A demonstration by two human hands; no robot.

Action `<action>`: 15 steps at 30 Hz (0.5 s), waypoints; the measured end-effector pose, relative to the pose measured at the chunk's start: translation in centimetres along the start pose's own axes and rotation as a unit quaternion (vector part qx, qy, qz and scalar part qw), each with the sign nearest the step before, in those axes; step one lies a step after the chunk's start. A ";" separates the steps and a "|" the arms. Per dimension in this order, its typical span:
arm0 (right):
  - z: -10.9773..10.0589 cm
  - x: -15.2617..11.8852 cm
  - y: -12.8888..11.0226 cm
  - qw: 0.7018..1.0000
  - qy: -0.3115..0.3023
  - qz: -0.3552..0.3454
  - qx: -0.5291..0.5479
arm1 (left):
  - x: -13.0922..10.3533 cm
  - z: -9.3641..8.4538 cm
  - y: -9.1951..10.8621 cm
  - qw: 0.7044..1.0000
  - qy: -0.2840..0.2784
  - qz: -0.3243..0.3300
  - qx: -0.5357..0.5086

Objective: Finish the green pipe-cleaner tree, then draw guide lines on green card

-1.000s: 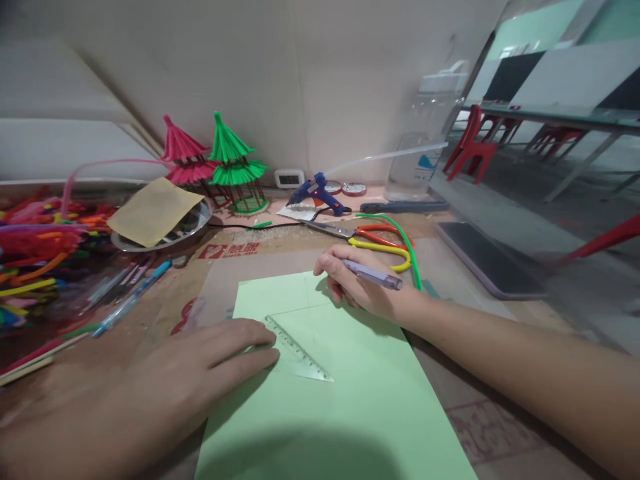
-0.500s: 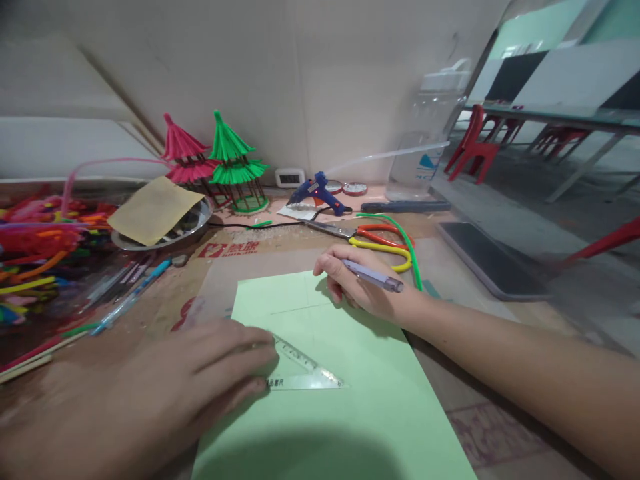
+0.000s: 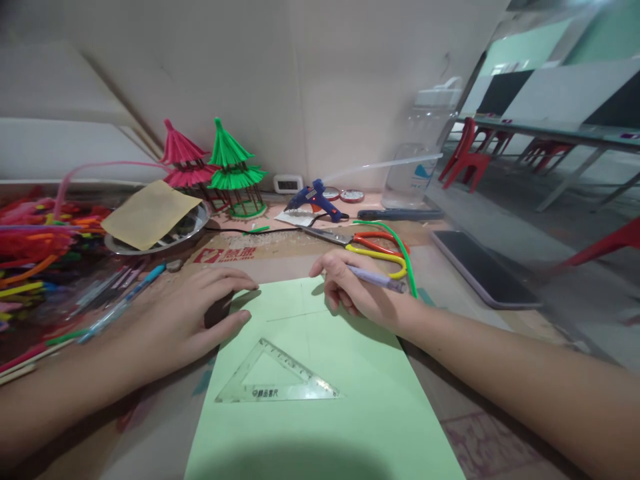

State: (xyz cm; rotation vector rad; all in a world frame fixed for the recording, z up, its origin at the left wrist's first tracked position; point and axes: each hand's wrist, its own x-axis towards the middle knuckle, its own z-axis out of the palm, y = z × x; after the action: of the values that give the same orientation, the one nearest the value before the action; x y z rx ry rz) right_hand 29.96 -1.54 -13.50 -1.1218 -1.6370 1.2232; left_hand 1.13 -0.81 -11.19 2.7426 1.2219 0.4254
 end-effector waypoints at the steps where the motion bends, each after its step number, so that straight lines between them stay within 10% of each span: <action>1: 0.0 0.0 -0.1 1.000 -0.007 0.000 0.019 | 0.0 0.1 0.0 1.000 0.007 0.005 -0.004; 15: 1.4 3.8 -2.3 0.987 0.009 0.032 -0.160 | 0.1 0.8 -0.3 0.998 0.040 0.039 0.006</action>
State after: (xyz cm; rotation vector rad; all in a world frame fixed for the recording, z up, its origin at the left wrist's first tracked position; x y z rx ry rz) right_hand 27.10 1.39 -11.29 -1.3857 -1.8397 1.0062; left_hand 1.24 -0.52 -11.98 2.8164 1.1426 0.5430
